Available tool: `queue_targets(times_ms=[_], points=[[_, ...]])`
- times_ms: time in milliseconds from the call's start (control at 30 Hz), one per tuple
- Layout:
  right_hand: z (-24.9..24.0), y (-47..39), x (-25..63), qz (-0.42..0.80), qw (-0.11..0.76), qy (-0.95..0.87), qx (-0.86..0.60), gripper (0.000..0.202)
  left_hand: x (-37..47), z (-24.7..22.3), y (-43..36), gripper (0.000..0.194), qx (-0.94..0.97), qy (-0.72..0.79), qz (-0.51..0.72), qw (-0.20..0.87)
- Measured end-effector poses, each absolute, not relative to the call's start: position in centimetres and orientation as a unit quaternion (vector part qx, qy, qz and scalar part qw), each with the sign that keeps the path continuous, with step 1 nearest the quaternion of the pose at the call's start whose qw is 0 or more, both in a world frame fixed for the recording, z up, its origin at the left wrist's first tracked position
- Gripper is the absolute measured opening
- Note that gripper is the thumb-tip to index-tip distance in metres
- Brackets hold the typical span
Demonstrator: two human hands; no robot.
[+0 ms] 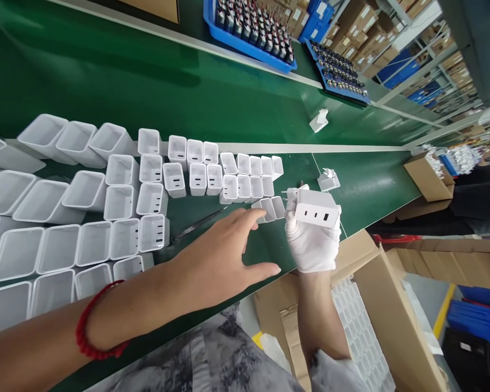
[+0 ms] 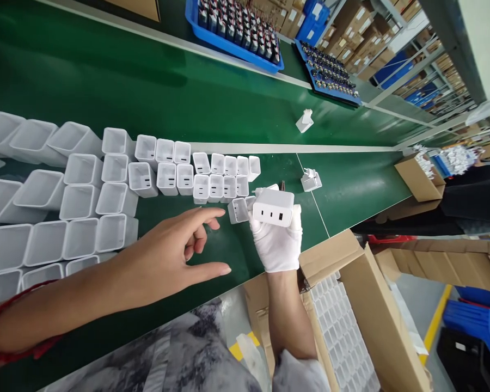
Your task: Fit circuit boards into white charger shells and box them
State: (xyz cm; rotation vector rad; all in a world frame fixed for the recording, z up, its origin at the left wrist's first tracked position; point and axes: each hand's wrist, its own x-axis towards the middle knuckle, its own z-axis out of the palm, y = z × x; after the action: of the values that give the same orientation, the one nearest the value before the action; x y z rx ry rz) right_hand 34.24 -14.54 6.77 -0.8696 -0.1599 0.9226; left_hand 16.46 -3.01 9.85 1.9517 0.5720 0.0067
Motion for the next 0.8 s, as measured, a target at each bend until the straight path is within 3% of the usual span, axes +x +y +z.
queue_targets(times_ms=[200, 333, 467, 600, 800], points=[[6.2, -14.4, 34.3, 0.408, 0.790, -0.104, -0.445, 0.048, 16.4, 9.8, -2.7, 0.068, 0.812, 0.238, -0.030, 0.533], [6.0, -15.8, 35.2, 0.304, 0.749, -0.189, -0.557, 0.048, 15.8, 10.0, -2.6, 0.063, 0.825, 0.209, -0.089, 0.518], [5.4, -18.9, 38.9, 0.129, 0.644, -0.246, -0.713, 0.059, 14.9, 10.3, -2.6, 0.053, 0.843, 0.127, -0.172, 0.493], [3.6, -21.7, 44.7, -0.023, 0.478, -0.221, -0.850, 0.080, 14.2, 10.4, -3.0, 0.040, 0.850, 0.045, -0.236, 0.468], [0.6, -22.5, 51.0, -0.069, 0.401, -0.182, -0.895, 0.085, 13.7, 10.3, -3.5, 0.055, 0.889, -0.007, -0.212, 0.406]])
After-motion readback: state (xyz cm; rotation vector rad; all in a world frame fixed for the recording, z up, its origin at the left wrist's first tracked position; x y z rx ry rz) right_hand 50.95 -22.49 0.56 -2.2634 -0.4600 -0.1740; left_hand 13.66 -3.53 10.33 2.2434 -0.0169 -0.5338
